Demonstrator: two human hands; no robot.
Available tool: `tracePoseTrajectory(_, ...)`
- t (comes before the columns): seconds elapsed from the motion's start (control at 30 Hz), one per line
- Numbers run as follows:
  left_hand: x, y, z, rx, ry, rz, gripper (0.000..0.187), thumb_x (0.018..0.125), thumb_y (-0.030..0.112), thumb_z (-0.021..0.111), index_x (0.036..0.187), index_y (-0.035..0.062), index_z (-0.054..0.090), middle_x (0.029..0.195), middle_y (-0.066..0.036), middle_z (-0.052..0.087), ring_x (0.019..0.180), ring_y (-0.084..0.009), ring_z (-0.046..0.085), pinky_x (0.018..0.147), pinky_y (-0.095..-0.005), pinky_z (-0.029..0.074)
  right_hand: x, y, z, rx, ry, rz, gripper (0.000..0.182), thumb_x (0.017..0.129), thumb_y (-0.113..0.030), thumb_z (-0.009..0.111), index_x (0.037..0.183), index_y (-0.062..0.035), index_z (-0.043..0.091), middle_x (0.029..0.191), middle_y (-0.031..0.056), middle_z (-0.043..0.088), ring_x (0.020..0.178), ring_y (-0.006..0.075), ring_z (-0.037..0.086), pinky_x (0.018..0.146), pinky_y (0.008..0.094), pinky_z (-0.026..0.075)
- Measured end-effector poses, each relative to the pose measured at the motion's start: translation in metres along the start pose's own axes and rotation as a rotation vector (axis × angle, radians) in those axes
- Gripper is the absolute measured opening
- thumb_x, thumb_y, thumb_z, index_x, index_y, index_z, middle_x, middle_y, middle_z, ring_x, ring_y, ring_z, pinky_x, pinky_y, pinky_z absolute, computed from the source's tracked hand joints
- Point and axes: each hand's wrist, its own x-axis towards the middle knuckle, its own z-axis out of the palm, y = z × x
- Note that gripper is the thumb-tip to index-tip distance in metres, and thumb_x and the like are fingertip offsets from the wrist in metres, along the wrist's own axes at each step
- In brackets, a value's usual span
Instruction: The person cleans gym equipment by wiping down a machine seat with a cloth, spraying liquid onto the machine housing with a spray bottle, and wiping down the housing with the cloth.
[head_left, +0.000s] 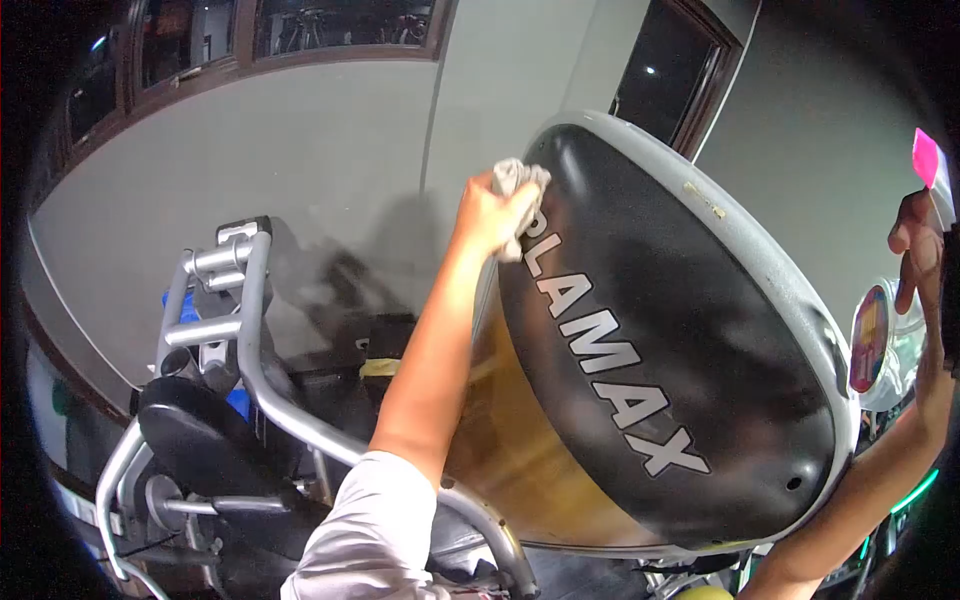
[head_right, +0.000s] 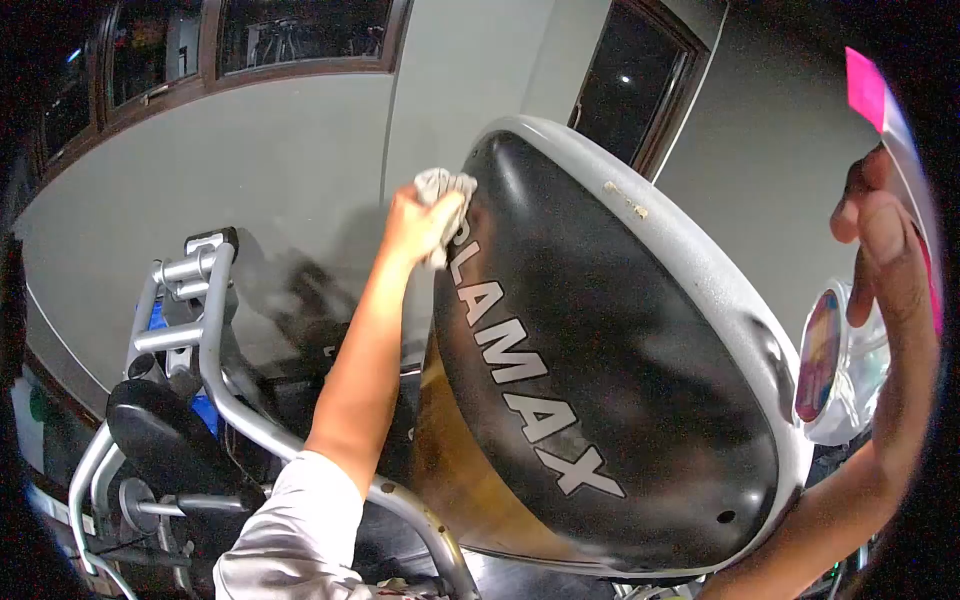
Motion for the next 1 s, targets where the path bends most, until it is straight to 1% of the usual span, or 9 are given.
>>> tracePoseTrajectory(0.23,0.006,-0.058,-0.006,0.065,0.103,-0.137,0.041,0.081,0.037,0.074,0.089,-0.0033,0.071,0.079,-0.016,0.073,0.073,-0.0232,0.069,0.071,-0.0405,0.054,0.005,0.008,-0.022,0.128,-0.22,0.017,0.043,0.085,-0.006,0.083,0.123,0.0057,0.067,0.079,0.0092,0.07,0.059,0.0101,0.057,0.054,0.0207,0.042)
tracePoseTrajectory(0.3,-0.02,-0.058,-0.012,0.126,0.11,-0.213,0.032,0.086,0.029,0.071,0.09,-0.0031,0.072,0.079,-0.007,0.072,0.077,-0.0145,0.065,0.073,-0.0354,0.053,0.006,0.008,-0.019,0.145,-0.235,0.009,0.042,0.084,-0.006,0.083,0.121,0.0064,0.068,0.079,0.0091,0.07,0.059,0.0102,0.057,0.054,0.0208,0.042)
tracePoseTrajectory(0.43,-0.061,-0.032,-0.013,-0.119,-0.009,-0.011,0.02,0.084,0.017,0.073,0.095,0.0008,0.073,0.078,-0.003,0.07,0.075,-0.0096,0.063,0.07,-0.0314,0.052,-0.002,0.006,-0.013,0.146,-0.2,0.071,0.041,0.083,-0.005,0.083,0.119,0.0077,0.068,0.079,0.0095,0.07,0.059,0.0108,0.057,0.054,0.0214,0.043)
tracePoseTrajectory(0.5,-0.055,-0.015,-0.016,-0.015,-0.09,0.207,0.021,0.084,0.016,0.073,0.1,0.0011,0.072,0.084,-0.002,0.073,0.078,-0.0111,0.065,0.073,-0.0305,0.052,-0.007,0.006,-0.012,0.151,-0.181,0.112,0.041,0.083,-0.005,0.083,0.118,0.0084,0.068,0.079,0.0096,0.07,0.06,0.0112,0.058,0.054,0.0216,0.044)
tracePoseTrajectory(0.63,-0.005,-0.027,0.004,-0.181,0.027,0.077,0.027,0.085,0.024,0.074,0.099,0.002,0.072,0.086,-0.012,0.075,0.082,-0.014,0.069,0.076,-0.0349,0.055,-0.018,0.017,-0.018,0.178,-0.123,0.256,0.04,0.082,-0.005,0.083,0.116,0.0097,0.068,0.08,0.01,0.07,0.06,0.0119,0.058,0.054,0.0221,0.045)
tracePoseTrajectory(0.67,0.007,-0.034,0.0,-0.042,0.05,0.041,0.029,0.085,0.027,0.073,0.097,0.0004,0.071,0.085,-0.014,0.075,0.081,-0.0166,0.07,0.074,-0.0368,0.055,-0.021,0.021,-0.02,0.198,-0.104,0.288,0.04,0.082,-0.005,0.083,0.116,0.0101,0.069,0.08,0.0101,0.07,0.06,0.012,0.058,0.054,0.0223,0.045)
tracePoseTrajectory(0.8,0.011,-0.095,0.004,0.046,0.121,-0.056,0.033,0.086,0.031,0.069,0.088,-0.0022,0.068,0.077,-0.011,0.071,0.073,-0.0172,0.064,0.069,-0.0388,0.052,-0.031,0.04,-0.03,0.183,-0.022,0.392,0.041,0.08,-0.004,0.083,0.116,0.0103,0.068,0.083,0.0115,0.071,0.061,0.0136,0.06,0.054,0.0239,0.048)
tracePoseTrajectory(0.97,-0.044,-0.071,-0.018,0.036,0.02,-0.162,0.029,0.086,0.028,0.069,0.085,-0.0013,0.068,0.071,-0.007,0.067,0.067,-0.0152,0.06,0.067,-0.0357,0.05,-0.009,0.0,-0.009,0.062,-0.155,0.124,0.039,0.08,-0.004,0.083,0.114,0.0099,0.069,0.084,0.0118,0.071,0.061,0.014,0.06,0.054,0.0239,0.049)
tracePoseTrajectory(1.0,-0.049,-0.065,-0.023,0.003,-0.057,-0.048,0.027,0.085,0.026,0.071,0.085,-0.0009,0.068,0.072,-0.006,0.068,0.069,-0.0145,0.062,0.067,-0.0346,0.051,-0.01,0.002,-0.008,0.05,-0.144,0.118,0.038,0.08,-0.004,0.083,0.113,0.0098,0.07,0.084,0.0118,0.071,0.062,0.014,0.061,0.054,0.0237,0.049)
